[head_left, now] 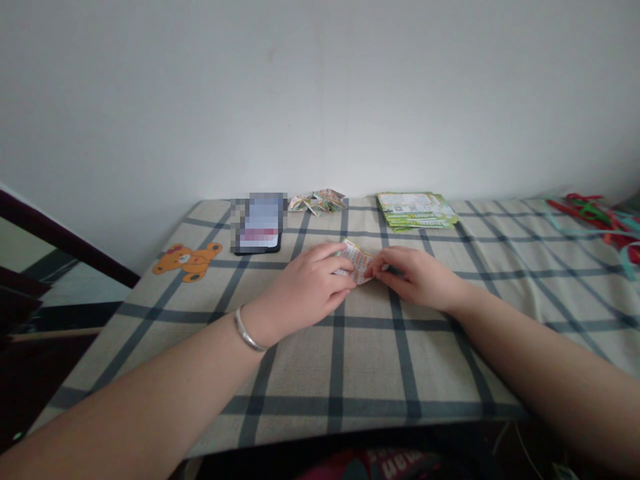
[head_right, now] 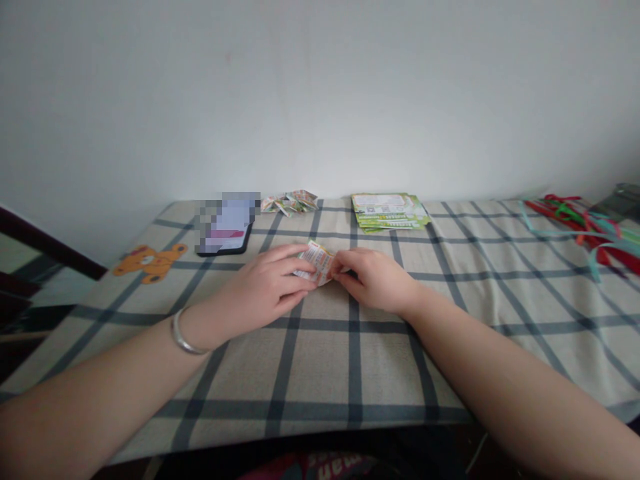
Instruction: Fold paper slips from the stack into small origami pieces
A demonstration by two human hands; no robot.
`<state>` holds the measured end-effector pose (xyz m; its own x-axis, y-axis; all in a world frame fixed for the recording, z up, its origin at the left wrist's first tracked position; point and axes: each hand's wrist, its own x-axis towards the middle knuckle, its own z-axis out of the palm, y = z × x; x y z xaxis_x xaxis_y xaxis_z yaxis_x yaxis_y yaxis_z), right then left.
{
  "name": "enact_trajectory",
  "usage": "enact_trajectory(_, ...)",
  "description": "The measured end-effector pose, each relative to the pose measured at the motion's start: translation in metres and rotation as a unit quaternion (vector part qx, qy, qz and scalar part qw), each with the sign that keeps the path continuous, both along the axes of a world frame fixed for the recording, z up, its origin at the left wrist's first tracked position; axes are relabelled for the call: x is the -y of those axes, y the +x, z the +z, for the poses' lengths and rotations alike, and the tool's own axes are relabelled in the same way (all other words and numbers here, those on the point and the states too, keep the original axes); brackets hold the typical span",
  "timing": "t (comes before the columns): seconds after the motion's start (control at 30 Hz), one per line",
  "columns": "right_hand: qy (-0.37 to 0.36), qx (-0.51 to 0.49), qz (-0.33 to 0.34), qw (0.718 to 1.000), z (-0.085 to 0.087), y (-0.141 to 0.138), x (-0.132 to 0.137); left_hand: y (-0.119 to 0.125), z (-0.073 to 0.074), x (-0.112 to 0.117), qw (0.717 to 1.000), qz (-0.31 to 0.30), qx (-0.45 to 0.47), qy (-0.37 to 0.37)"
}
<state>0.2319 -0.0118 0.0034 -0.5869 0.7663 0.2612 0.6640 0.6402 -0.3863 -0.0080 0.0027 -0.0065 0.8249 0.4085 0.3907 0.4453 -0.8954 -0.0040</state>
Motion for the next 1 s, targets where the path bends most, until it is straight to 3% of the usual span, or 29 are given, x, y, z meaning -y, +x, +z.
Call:
enact_trajectory(0.33, -0.006, -0.069, -0.105, 0.992, -0.010, -0.007, -0.008, 0.002, -0.003, 0.001, 0.998, -0.024, -0.005, -0.052)
enact_trajectory(1.0, 0.010, -0.098, -0.103, 0.990, -0.018, -0.013, -0.018, 0.006, -0.003, 0.004, 0.998, -0.006, 0.000, -0.068)
